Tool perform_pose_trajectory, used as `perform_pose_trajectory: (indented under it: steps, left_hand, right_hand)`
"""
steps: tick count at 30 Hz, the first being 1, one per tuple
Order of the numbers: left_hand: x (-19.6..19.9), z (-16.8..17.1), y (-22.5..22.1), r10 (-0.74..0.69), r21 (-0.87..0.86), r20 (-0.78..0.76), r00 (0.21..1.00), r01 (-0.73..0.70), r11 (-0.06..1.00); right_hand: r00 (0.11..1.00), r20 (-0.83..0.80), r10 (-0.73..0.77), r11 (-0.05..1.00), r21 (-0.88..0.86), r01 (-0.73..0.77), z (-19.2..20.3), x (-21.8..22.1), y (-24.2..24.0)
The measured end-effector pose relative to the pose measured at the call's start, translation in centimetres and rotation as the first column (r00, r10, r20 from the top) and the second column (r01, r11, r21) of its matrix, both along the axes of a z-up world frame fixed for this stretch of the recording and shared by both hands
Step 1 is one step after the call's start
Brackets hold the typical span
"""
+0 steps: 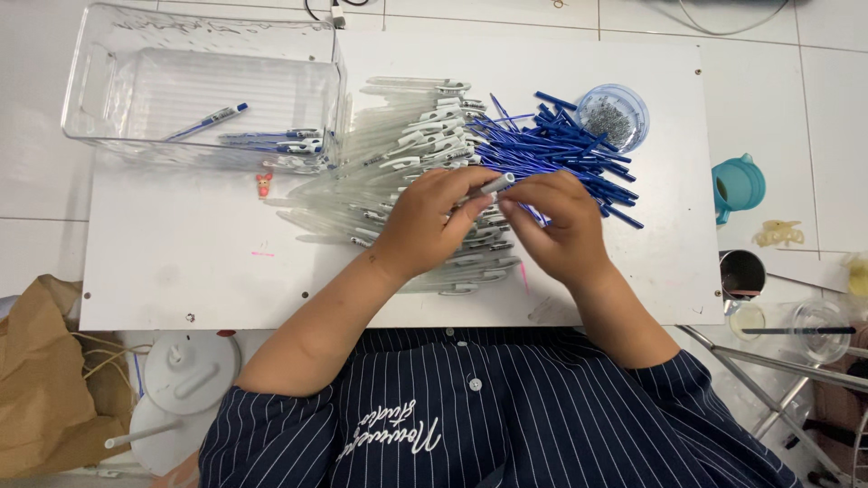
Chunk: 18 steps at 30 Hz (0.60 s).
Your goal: The person assembles ballpoint pens by hand, inserting blue ink refills into white pen barrels and placing the completed pens into a clear container.
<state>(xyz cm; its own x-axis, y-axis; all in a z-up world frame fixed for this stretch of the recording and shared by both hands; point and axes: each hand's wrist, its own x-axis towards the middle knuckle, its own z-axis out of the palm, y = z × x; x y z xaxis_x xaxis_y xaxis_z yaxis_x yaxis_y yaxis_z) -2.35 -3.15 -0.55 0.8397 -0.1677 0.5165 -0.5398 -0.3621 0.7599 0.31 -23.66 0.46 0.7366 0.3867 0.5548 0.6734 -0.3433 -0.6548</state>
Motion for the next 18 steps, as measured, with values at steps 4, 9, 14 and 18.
perform_pose_trajectory:
  steps: [4, 9, 14, 18]
  left_hand:
    - [0.7, 0.3, 2.8, 0.055, 0.241, 0.114, 0.992, -0.082, 0.967]
    - [1.7, -2.9, 4.9, 0.127, 0.53, 0.283, 0.951, -0.266, 0.805]
    - [1.7, -1.7, 5.3, 0.158, 0.541, 0.288, 0.944, -0.297, 0.787]
    - [3.0, 2.5, 8.9, 0.26, 0.567, 0.295, 0.919, -0.388, 0.727]
  right_hand:
    - [0.993, 0.049, -0.11, 0.994, 0.009, 0.11, -1.4, 4.3, -4.4]
    - [0.886, 0.17, -0.431, 0.817, -0.343, 0.463, -3.0, 10.5, -10.8]
    - [0.847, 0.38, -0.372, 0.723, -0.454, 0.521, -7.9, 13.9, -14.0]
    - [0.85, 0.364, -0.38, 0.716, -0.466, 0.52, -8.4, 13.7, -14.9]
